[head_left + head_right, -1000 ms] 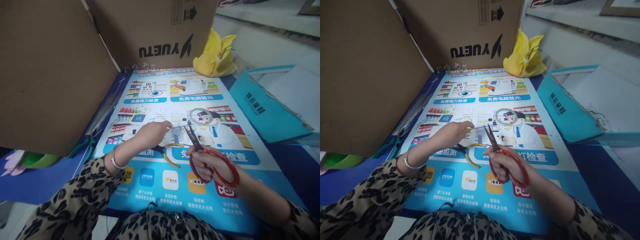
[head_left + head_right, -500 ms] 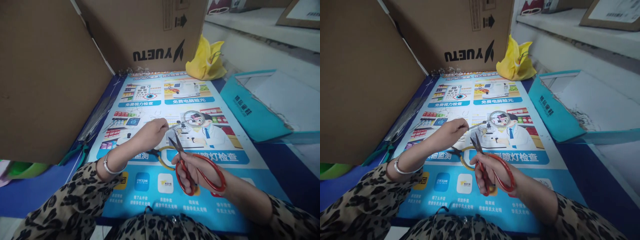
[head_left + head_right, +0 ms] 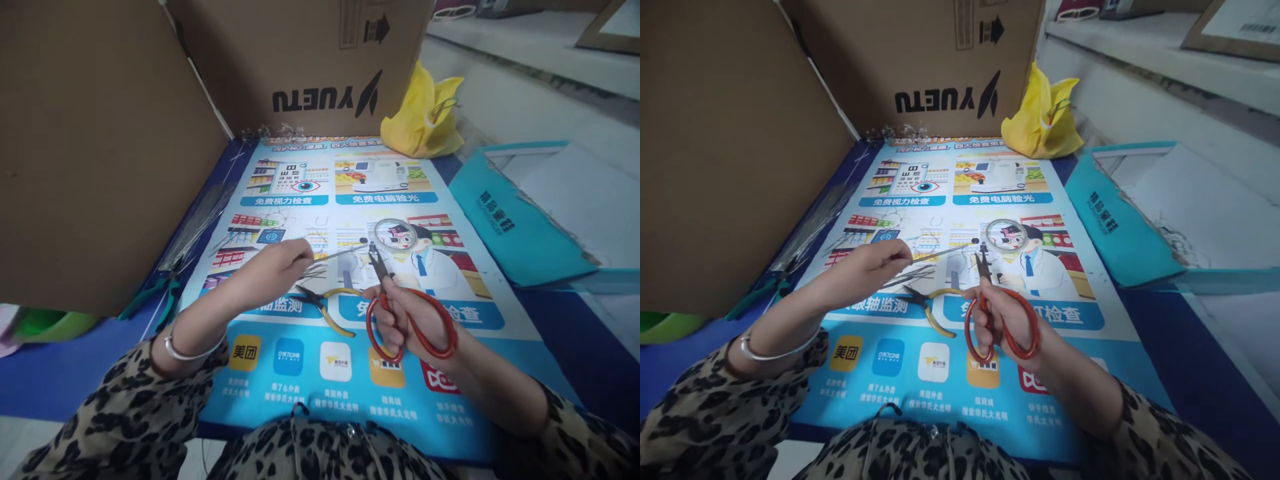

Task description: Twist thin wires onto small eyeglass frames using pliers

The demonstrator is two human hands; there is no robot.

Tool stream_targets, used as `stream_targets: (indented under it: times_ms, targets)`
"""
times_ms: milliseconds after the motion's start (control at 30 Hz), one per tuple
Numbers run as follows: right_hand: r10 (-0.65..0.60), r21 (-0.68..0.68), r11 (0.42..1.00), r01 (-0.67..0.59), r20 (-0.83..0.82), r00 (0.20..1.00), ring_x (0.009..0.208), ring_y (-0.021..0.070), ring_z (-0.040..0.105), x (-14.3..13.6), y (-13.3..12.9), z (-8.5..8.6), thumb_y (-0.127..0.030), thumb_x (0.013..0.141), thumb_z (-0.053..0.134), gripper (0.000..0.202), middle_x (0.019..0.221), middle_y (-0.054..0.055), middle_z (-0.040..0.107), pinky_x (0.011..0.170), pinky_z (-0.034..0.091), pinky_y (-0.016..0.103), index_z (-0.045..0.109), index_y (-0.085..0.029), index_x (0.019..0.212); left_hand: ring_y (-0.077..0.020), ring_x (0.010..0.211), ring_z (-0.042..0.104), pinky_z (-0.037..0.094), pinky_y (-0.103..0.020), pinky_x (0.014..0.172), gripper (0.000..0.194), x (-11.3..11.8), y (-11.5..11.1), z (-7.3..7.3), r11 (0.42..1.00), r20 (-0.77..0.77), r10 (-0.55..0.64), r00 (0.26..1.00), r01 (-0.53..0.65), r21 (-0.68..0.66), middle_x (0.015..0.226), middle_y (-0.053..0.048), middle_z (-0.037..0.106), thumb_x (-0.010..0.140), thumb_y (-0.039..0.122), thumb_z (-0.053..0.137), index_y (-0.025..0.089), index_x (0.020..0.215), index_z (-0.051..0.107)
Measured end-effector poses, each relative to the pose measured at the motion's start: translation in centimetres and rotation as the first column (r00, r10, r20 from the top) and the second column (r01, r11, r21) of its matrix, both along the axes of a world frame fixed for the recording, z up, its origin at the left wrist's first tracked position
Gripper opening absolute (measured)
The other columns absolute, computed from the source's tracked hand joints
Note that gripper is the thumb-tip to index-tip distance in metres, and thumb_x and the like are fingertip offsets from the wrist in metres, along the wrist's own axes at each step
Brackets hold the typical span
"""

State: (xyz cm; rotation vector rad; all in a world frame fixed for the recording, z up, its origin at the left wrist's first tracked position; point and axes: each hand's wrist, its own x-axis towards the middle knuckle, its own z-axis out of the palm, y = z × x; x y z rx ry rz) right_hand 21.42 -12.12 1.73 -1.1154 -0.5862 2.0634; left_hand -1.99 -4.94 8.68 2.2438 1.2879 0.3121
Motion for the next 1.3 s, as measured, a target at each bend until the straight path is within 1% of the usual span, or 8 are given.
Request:
stream_targets:
  times_ms: [67, 167, 300, 433, 733, 933, 1067, 1300]
  targets:
    - [-0.008, -0.011, 1.000, 0.008, -0.021, 1.000, 0.042, 0.0097, 0.043, 0.2, 0.1, 0.1, -0.049, 0.084, 0.048, 0.031, 0.058, -0.005, 0.046, 0.040, 0.041, 0.026, 0.056, -0.020, 0.094, -0.0135, 0.068, 0.051, 0.035, -0.026, 0.061, 0.022, -1.4, 0.2, -0.3, 0.997, -0.012, 0.073, 0.997, -0.073, -0.016, 0.074, 0.000, 0.059, 0.087, 0.031, 0.038, 0.018, 0.081, 0.055]
    - [0.045, 0.006, 0.999, -0.045, -0.170, 0.984, 0.053, 0.0148, 0.051, 0.2, 0.1, 0.3, -0.054, 0.086, 0.041, 0.038, 0.066, 0.000, 0.052, 0.052, 0.045, 0.034, 0.056, -0.020, 0.092, -0.0142, 0.068, 0.052, 0.034, -0.026, 0.061, 0.021, -2.5, 0.7, -1.8, 0.991, -0.061, 0.135, 0.989, -0.135, -0.004, 0.073, 0.000, 0.060, 0.086, 0.033, 0.043, 0.018, 0.081, 0.056]
    - [0.093, 0.023, 0.996, -0.090, -0.282, 0.955, 0.059, 0.0172, 0.053, -0.1, -0.1, 0.4, -0.056, 0.086, 0.035, 0.042, 0.071, 0.003, 0.053, 0.058, 0.043, 0.036, 0.056, -0.020, 0.091, -0.0164, 0.072, 0.054, 0.036, -0.028, 0.063, 0.017, -1.9, 1.3, -4.1, 0.998, -0.148, 0.066, 0.987, -0.063, 0.020, 0.078, -0.004, 0.062, 0.083, 0.026, 0.044, 0.017, 0.078, 0.058]
    - [0.056, 0.043, 0.998, -0.045, -0.303, 0.952, 0.057, 0.0155, 0.048, 0.3, -0.2, 0.5, -0.057, 0.086, 0.035, 0.042, 0.070, 0.002, 0.048, 0.056, 0.041, 0.035, 0.057, -0.021, 0.093, -0.0184, 0.076, 0.055, 0.038, -0.030, 0.065, 0.015, -0.8, 1.7, -5.2, 0.998, -0.235, 0.042, 0.971, -0.028, 0.062, 0.082, -0.007, 0.062, 0.081, 0.022, 0.044, 0.017, 0.076, 0.058]
    - [-0.040, 0.048, 0.997, 0.056, -0.279, 0.959, 0.054, 0.0135, 0.045, 0.8, 0.1, 0.4, -0.053, 0.087, 0.037, 0.040, 0.067, 0.001, 0.046, 0.052, 0.039, 0.032, 0.060, -0.022, 0.097, -0.0221, 0.080, 0.059, 0.041, -0.032, 0.065, 0.025, -0.3, 1.6, -6.2, 0.994, -0.426, 0.105, 0.899, -0.090, 0.056, 0.097, -0.011, 0.061, 0.088, 0.029, 0.034, 0.017, 0.093, 0.057]
    - [-0.058, 0.058, 0.996, 0.074, -0.238, 0.969, 0.055, 0.0140, 0.046, 0.7, 0.1, -0.1, -0.045, 0.087, 0.041, 0.032, 0.068, 0.000, 0.048, 0.051, 0.039, 0.032, 0.059, -0.022, 0.100, -0.0245, 0.086, 0.060, 0.042, -0.032, 0.065, 0.028, -0.5, 1.0, -5.4, 0.996, -0.468, 0.093, 0.879, -0.076, 0.055, 0.102, -0.013, 0.060, 0.091, 0.030, 0.031, 0.017, 0.104, 0.052]
    - [-0.059, 0.061, 0.995, 0.073, -0.213, 0.975, 0.054, 0.0140, 0.047, 0.7, 0.2, -0.3, -0.042, 0.086, 0.044, 0.029, 0.067, 0.000, 0.048, 0.052, 0.039, 0.032, 0.060, -0.022, 0.099, -0.0234, 0.078, 0.060, 0.039, -0.031, 0.061, 0.028, -0.8, 0.7, -5.1, 0.995, -0.450, 0.096, 0.888, -0.083, 0.047, 0.092, -0.012, 0.063, 0.092, 0.032, 0.029, 0.016, 0.103, 0.049]
    - [-0.035, 0.076, 0.996, 0.051, -0.190, 0.981, 0.055, 0.0136, 0.046, 0.7, 0.2, -0.3, -0.039, 0.086, 0.045, 0.025, 0.067, -0.001, 0.047, 0.051, 0.039, 0.032, 0.059, -0.024, 0.100, -0.0201, 0.073, 0.058, 0.035, -0.028, 0.058, 0.020, -1.7, 0.9, -5.8, 0.996, -0.304, 0.086, 0.949, -0.078, 0.038, 0.087, -0.008, 0.065, 0.086, 0.028, 0.040, 0.019, 0.096, 0.054]
